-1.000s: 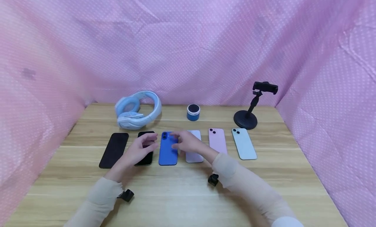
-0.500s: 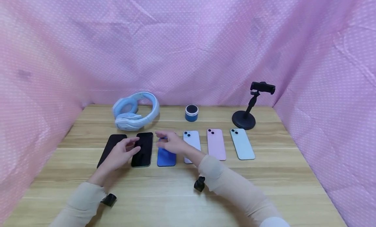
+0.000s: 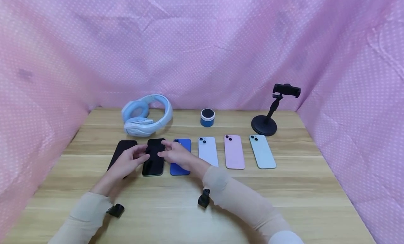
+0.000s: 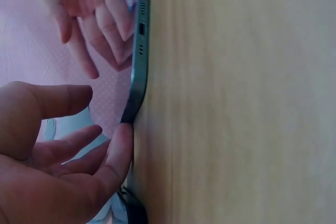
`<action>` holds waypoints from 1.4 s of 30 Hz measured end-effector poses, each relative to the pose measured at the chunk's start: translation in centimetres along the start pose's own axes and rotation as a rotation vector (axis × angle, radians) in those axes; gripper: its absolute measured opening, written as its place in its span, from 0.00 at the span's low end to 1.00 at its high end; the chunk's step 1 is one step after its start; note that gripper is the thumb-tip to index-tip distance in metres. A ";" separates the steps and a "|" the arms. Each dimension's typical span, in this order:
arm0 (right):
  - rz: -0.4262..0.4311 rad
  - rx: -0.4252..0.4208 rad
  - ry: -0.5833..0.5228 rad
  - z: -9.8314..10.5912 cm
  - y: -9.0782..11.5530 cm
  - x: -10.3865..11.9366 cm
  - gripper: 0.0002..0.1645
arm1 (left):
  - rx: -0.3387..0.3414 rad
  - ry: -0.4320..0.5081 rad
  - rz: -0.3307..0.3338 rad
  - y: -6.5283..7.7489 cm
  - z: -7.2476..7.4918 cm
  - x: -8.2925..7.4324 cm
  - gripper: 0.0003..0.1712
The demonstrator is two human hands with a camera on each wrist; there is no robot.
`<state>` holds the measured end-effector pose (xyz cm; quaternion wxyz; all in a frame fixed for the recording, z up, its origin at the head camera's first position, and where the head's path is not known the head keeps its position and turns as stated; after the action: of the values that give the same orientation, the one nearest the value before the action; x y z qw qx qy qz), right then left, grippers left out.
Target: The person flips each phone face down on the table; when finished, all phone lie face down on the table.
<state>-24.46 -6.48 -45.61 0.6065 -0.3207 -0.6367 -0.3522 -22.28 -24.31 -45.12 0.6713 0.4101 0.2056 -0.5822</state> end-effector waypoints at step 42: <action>-0.102 0.043 -0.345 -0.2 1.6 -1.4 0.35 | 0.116 0.168 0.053 -0.4 -0.4 0.7 0.34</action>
<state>-22.88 -5.74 -46.90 0.4764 -0.3307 -0.7539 -0.3087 -22.46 -24.40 -46.00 0.6421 0.5010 0.2162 -0.5386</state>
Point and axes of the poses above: each hand's wrist, its own y-axis away from the middle knuckle, its own z-axis out of the back of the hand, x = y × z, the point moved 7 cm from there along -y, towards the middle knuckle, and after that the axes turned 15 degrees about z, right-handed, at the moved point
